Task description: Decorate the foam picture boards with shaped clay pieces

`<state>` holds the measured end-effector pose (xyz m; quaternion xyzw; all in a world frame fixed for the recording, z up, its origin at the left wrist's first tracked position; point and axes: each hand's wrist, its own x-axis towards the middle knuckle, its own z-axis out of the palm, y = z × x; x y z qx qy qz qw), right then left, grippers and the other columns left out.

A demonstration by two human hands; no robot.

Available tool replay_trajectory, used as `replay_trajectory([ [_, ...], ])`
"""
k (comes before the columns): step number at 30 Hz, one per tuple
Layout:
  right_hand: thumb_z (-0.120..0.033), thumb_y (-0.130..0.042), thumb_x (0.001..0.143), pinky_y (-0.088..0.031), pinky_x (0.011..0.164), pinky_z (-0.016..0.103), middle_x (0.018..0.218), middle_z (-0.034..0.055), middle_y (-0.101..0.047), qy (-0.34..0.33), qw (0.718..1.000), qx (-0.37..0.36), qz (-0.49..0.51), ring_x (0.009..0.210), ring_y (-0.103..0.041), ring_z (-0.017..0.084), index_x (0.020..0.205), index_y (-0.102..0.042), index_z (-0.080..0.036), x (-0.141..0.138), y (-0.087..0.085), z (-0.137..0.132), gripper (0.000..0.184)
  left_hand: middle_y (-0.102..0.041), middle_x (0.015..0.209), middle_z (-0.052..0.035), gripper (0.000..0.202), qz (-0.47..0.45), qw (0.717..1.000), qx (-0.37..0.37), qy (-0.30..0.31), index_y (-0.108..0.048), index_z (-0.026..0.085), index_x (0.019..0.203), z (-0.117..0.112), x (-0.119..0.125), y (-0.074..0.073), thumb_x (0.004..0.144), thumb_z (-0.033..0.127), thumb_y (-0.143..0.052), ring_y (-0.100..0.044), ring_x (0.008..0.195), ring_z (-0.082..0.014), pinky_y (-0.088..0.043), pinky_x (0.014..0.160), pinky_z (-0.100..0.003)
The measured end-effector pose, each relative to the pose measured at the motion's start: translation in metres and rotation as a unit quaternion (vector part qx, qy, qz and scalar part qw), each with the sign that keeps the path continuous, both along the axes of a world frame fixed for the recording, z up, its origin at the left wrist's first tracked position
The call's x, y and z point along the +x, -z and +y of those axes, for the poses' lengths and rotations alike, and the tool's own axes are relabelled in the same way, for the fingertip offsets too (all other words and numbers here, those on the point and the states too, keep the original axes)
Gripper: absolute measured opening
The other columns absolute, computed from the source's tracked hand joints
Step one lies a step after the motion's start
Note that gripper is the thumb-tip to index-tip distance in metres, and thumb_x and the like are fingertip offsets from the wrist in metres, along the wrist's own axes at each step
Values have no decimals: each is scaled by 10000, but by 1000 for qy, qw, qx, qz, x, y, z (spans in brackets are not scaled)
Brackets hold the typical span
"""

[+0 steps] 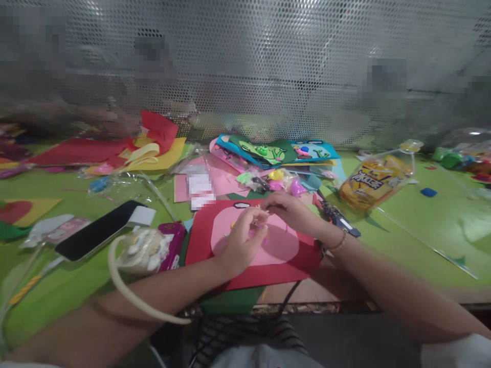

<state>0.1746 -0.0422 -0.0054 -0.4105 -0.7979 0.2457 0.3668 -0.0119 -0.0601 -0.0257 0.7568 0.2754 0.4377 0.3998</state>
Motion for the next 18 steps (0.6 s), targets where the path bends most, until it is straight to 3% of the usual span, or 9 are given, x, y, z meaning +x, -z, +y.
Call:
replay_trajectory([
  [4, -201, -572, 830, -488, 664, 275, 819, 40, -622, 17, 997, -3, 76, 747, -591, 146, 871, -608, -193, -15, 13, -10, 55, -525, 1001, -72, 144, -58, 996, -66, -29, -462, 172, 1013, 4, 2, 0, 875, 213, -471, -555, 894, -171, -478, 783, -304],
  [9, -266, -661, 773, -468, 557, 248, 684, 5, -589, 53, 989, -30, 136, 603, -564, 123, 758, -569, -184, -18, 21, -14, 125, -502, 937, -41, 123, -93, 990, -100, -32, -481, 176, 963, 5, 1, -4, 859, 237, -509, -511, 877, -156, -439, 801, -293],
  [13, -280, -674, 758, -456, 525, 235, 625, -5, -592, 72, 986, -45, 142, 563, -556, 113, 701, -578, -178, -19, 10, -17, 150, -506, 912, -30, 157, -117, 985, -127, -3, -469, 179, 935, 0, 2, -6, 832, 262, -554, -528, 810, -142, -463, 739, -283],
  [18, -285, -688, 731, -512, 612, 238, 706, -1, -654, 64, 955, -114, 265, 647, -614, 109, 766, -653, -181, -32, -6, -17, 115, -542, 907, -29, 202, -143, 976, -164, 13, -435, 183, 929, 1, 3, -8, 811, 263, -579, -567, 787, -137, -488, 677, -269],
])
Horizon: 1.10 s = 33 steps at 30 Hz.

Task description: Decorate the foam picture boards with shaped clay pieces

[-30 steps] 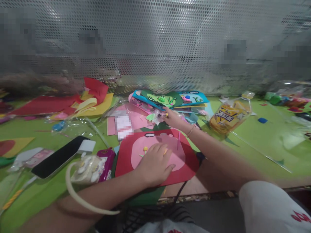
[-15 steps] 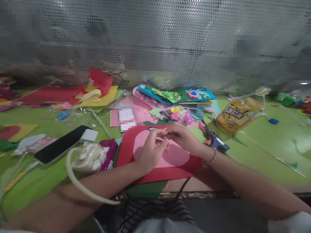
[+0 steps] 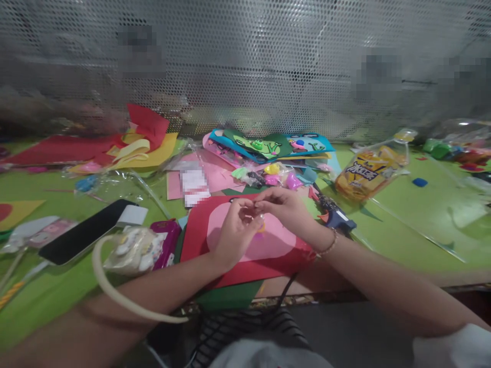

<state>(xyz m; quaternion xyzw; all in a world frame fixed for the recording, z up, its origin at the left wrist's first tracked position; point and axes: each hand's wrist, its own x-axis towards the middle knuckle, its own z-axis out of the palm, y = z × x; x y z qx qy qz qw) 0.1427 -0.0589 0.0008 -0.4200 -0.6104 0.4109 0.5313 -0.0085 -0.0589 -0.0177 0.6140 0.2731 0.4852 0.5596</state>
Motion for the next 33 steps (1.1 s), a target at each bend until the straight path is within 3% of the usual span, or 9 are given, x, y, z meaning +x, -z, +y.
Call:
replay_trajectory([
  [4, -257, -715, 702, -527, 701, 252, 793, 5, -689, -28, 997, -24, 68, 744, -642, 115, 800, -677, -192, -2, 5, 3, 124, -547, 872, -7, 232, -15, 1000, -13, -21, -418, 195, 906, 6, 1, 1, 771, 223, -605, -571, 804, -131, -490, 695, -258],
  [8, -278, -743, 675, -541, 679, 260, 784, 8, -689, -28, 997, -34, 59, 722, -646, 125, 785, -675, -196, 6, 12, 4, 153, -555, 879, -15, 258, -11, 1000, -14, -19, -430, 193, 907, 7, 3, 4, 741, 199, -627, -585, 810, -144, -507, 707, -279],
  [12, -322, -724, 700, -520, 557, 233, 652, -1, -654, 7, 1000, -18, 9, 582, -609, 110, 727, -658, -188, 10, 10, -2, 152, -583, 835, -26, 183, 23, 1000, -9, 14, -485, 174, 863, 3, 3, 4, 765, 235, -627, -605, 793, -162, -511, 685, -282],
  [16, -429, -677, 738, -425, 426, 209, 502, -25, -568, 10, 998, -27, -52, 435, -521, 94, 639, -584, -184, 7, 5, -13, 279, -558, 723, 3, 183, 89, 996, 18, 18, -498, 173, 805, 0, 0, 3, 770, 281, -641, -574, 686, -139, -475, 626, -251],
  [20, -508, -556, 814, -324, 392, 208, 404, -42, -464, 31, 990, -7, -138, 372, -409, 78, 532, -451, -196, 3, 7, -19, 433, -548, 648, 4, 198, 176, 982, 72, 16, -536, 161, 731, -2, -3, 3, 813, 336, -582, -515, 587, -121, -417, 543, -226],
  [24, -529, -498, 838, -276, 392, 207, 402, -29, -435, 18, 981, 9, -193, 398, -381, 78, 456, -393, -188, 2, 13, -19, 522, -524, 531, 12, 295, 198, 974, 104, 36, -551, 160, 607, -4, -5, 2, 817, 367, -565, -466, 493, -110, -368, 491, -221],
  [29, -459, -512, 853, -292, 388, 195, 408, -23, -469, -6, 985, -1, -173, 387, -413, 73, 457, -468, -180, 3, 11, -20, 487, -568, 580, -11, 346, 193, 974, 110, 44, -553, 167, 616, -5, -6, 1, 894, 330, -428, -521, 525, -119, -417, 534, -224],
  [33, -407, -551, 838, -338, 404, 186, 438, -34, -493, -18, 987, 0, -157, 397, -443, 67, 517, -497, -182, 4, 3, -19, 396, -570, 632, -16, 283, 176, 980, 88, 42, -569, 161, 705, -4, -7, -1, 894, 323, -434, -537, 553, -126, -438, 545, -228],
])
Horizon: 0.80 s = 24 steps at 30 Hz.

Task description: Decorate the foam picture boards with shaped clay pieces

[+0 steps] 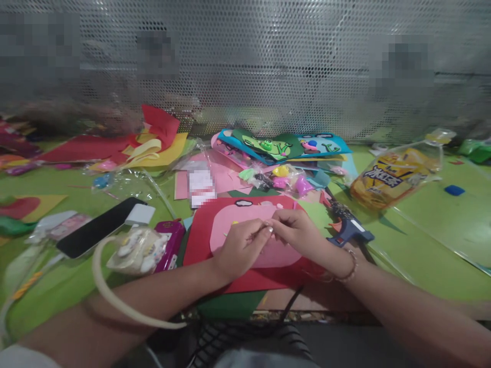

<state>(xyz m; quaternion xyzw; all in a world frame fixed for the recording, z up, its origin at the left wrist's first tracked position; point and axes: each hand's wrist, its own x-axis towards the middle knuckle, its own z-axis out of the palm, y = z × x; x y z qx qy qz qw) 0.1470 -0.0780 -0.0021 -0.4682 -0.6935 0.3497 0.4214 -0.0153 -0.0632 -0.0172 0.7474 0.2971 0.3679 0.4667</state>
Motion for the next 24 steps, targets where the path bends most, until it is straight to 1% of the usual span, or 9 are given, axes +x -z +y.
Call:
replay_trajectory([
  [4, -393, -639, 778, -419, 438, 188, 506, -37, -547, -18, 997, -40, 70, 444, -520, 78, 637, -556, -180, 3, -3, 4, 269, -575, 665, -9, 192, -22, 999, -33, -10, -562, 161, 818, 1, 0, 1, 883, 319, -475, -547, 559, -122, -445, 544, -227],
  [7, -369, -698, 731, -488, 504, 210, 557, -25, -594, -28, 989, -64, 132, 508, -577, 92, 680, -592, -179, 5, -2, 7, 224, -567, 664, -1, 182, -39, 997, -66, -16, -543, 158, 810, 2, 0, 0, 878, 319, -491, -547, 533, -110, -447, 527, -218],
  [11, -303, -702, 733, -538, 616, 253, 667, 4, -668, -49, 981, -59, 177, 627, -639, 119, 787, -653, -188, 6, -2, 8, 136, -558, 679, 6, 180, -65, 992, -101, -30, -527, 157, 803, 3, 1, -5, 870, 319, -490, -535, 513, -95, -447, 518, -208],
  [13, -282, -700, 732, -536, 619, 251, 684, 6, -674, -43, 985, -45, 164, 640, -640, 122, 805, -668, -193, 6, -3, 8, 120, -551, 659, 15, 175, -75, 990, -113, -32, -519, 159, 795, 3, 1, -7, 868, 315, -488, -519, 501, -91, -454, 529, -212],
  [15, -306, -683, 745, -524, 592, 242, 666, 6, -662, -19, 991, -25, 130, 618, -626, 118, 778, -670, -189, 7, -4, 7, 122, -541, 642, 21, 174, -80, 989, -121, -29, -511, 159, 777, 3, 2, -7, 870, 304, -486, -506, 493, -89, -456, 533, -216],
  [18, -383, -626, 793, -481, 524, 219, 595, 2, -616, 20, 998, -10, 62, 548, -587, 107, 670, -630, -169, 8, -6, 6, 247, -537, 646, 20, 176, -84, 988, -124, -25, -504, 156, 752, 3, 2, -5, 874, 281, -485, -509, 502, -89, -439, 523, -212],
  [20, -404, -571, 833, -433, 469, 201, 524, -7, -571, 40, 999, -9, 19, 481, -543, 91, 582, -582, -162, 9, -7, 6, 348, -536, 655, 19, 174, -86, 989, -121, -23, -504, 154, 743, 4, 2, -4, 874, 267, -486, -517, 514, -90, -429, 521, -212],
  [22, -403, -526, 862, -388, 426, 193, 453, -16, -521, 52, 999, -11, -6, 422, -499, 77, 520, -551, -161, 9, -8, 5, 420, -534, 660, 19, 177, -89, 989, -120, -21, -506, 154, 738, 4, 2, -3, 875, 265, -483, -517, 518, -91, -430, 525, -216],
  [24, -404, -505, 872, -372, 411, 192, 424, -16, -503, 55, 998, -14, -8, 400, -481, 73, 490, -541, -161, 9, -8, 5, 454, -533, 662, 19, 181, -91, 989, -119, -18, -507, 154, 734, 4, 2, -3, 874, 267, -485, -513, 519, -90, -432, 528, -218],
])
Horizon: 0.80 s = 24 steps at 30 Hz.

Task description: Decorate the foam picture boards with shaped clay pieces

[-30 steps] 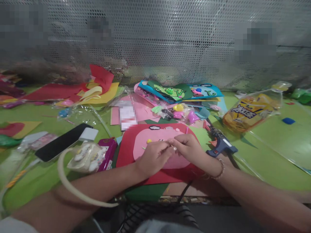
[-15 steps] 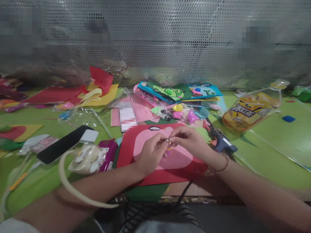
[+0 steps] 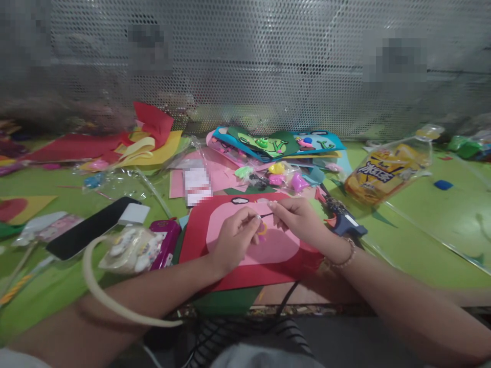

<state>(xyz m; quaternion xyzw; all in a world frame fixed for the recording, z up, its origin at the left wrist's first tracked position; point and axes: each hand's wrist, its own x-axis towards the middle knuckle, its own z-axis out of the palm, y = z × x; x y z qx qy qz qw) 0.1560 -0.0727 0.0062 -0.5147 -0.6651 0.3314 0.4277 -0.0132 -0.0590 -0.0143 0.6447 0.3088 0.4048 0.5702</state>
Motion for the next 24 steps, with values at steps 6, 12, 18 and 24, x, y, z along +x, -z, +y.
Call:
replay_trajectory([
  [6, -394, -641, 774, -479, 537, 222, 631, 11, -627, -36, 997, 4, 73, 577, -578, 104, 713, -643, -163, 3, 3, 5, 239, -548, 664, 16, 173, -7, 1000, -11, -4, -502, 155, 752, 0, 0, -2, 874, 278, -486, -514, 514, -92, -448, 541, -228],
  [12, -396, -656, 757, -500, 560, 232, 655, 14, -638, -40, 994, -15, 102, 589, -588, 101, 731, -643, -167, 5, 3, 6, 231, -546, 672, 16, 170, -11, 1000, -25, -14, -489, 158, 764, 0, 0, -2, 863, 297, -499, -513, 507, -94, -448, 528, -231],
  [18, -437, -561, 827, -406, 404, 192, 452, 3, -554, -2, 999, -25, 40, 406, -508, 72, 524, -589, -155, 4, 0, 4, 415, -546, 655, 17, 166, -12, 999, -31, -14, -486, 162, 748, -1, 0, -3, 860, 284, -495, -509, 505, -91, -430, 532, -224],
  [24, -396, -632, 783, -461, 497, 204, 582, 9, -613, -27, 997, -12, 70, 518, -554, 84, 649, -636, -152, 6, 3, 8, 278, -550, 663, 20, 155, -24, 999, -37, -12, -498, 161, 753, -2, 1, -6, 852, 280, -501, -503, 505, -88, -449, 547, -232],
])
